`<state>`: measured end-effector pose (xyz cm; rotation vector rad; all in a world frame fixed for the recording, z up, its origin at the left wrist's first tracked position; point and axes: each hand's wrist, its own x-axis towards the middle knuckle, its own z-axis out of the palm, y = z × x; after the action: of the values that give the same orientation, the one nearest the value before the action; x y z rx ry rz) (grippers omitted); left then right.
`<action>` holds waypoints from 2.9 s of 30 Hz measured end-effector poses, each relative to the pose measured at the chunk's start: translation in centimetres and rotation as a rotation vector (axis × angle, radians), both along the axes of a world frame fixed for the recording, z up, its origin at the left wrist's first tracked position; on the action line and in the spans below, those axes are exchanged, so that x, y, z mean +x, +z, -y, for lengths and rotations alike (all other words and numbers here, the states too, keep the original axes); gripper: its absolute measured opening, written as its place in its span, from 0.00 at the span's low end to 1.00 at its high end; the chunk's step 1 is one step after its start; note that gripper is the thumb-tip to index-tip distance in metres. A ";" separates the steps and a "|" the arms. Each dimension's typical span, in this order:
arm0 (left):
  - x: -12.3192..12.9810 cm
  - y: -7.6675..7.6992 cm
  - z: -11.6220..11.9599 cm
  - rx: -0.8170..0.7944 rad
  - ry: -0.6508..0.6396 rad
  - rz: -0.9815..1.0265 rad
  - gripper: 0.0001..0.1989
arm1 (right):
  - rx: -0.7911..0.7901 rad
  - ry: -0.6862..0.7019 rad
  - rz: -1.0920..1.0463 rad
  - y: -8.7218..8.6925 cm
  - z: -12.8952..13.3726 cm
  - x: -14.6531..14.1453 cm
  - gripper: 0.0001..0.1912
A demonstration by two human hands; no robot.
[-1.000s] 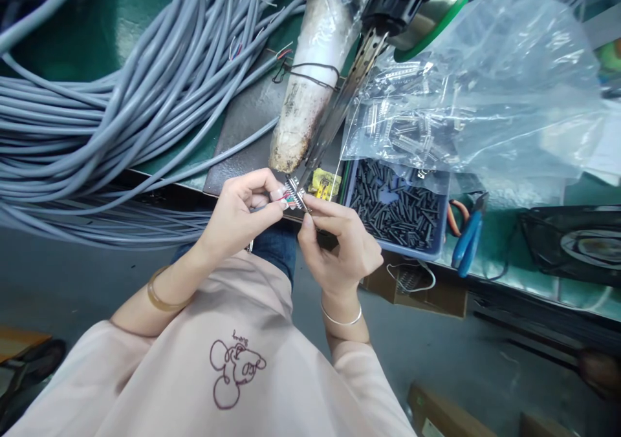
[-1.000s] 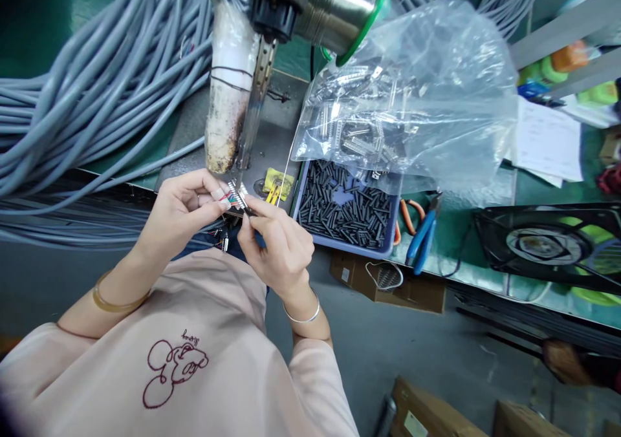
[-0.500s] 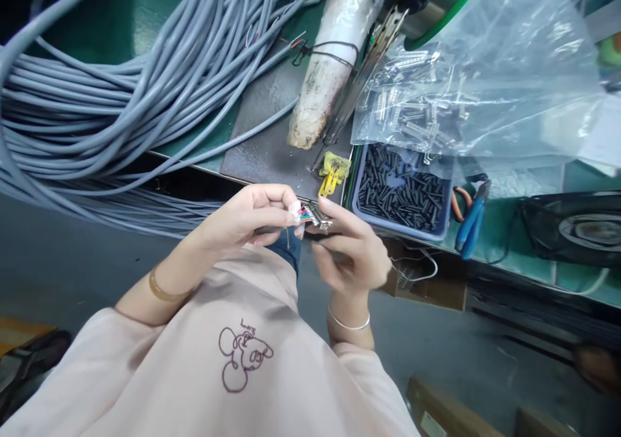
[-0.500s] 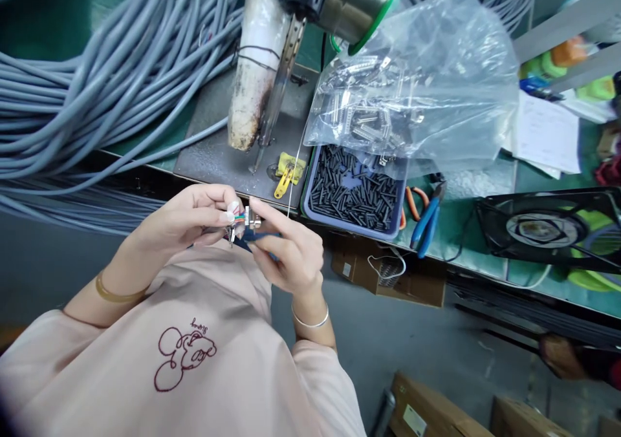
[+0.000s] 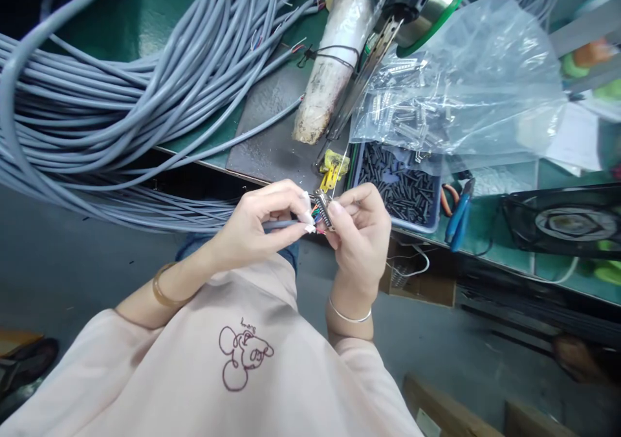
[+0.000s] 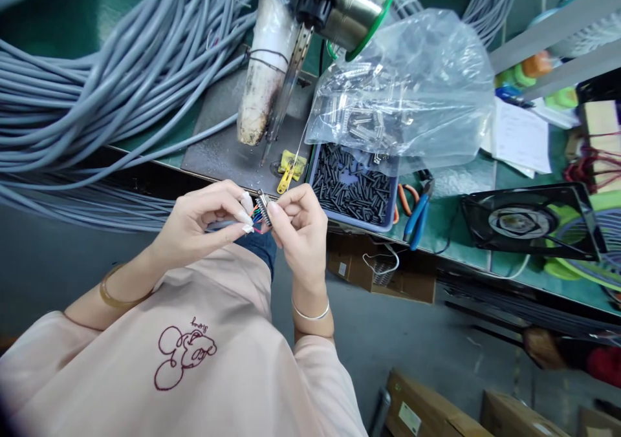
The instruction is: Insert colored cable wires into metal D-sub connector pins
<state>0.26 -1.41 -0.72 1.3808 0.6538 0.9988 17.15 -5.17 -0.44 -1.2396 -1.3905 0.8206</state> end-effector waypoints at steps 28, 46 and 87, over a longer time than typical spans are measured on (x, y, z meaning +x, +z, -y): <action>0.8 -1.0 -1.9 -0.637 -0.037 0.237 0.05 | 0.395 -0.242 0.438 -2.6 -0.1 0.1 0.08; 2.6 -0.5 -3.0 -0.368 0.229 0.091 0.08 | 0.437 -0.251 0.544 -2.2 -1.6 0.2 0.10; 2.7 0.2 -4.0 -0.168 0.293 -0.071 0.05 | 0.467 -0.292 0.606 -1.1 -3.5 0.4 0.09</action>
<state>2.99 2.54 -0.53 1.1982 0.9917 1.1002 17.53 -1.68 -1.50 -1.3182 -1.6917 -0.1092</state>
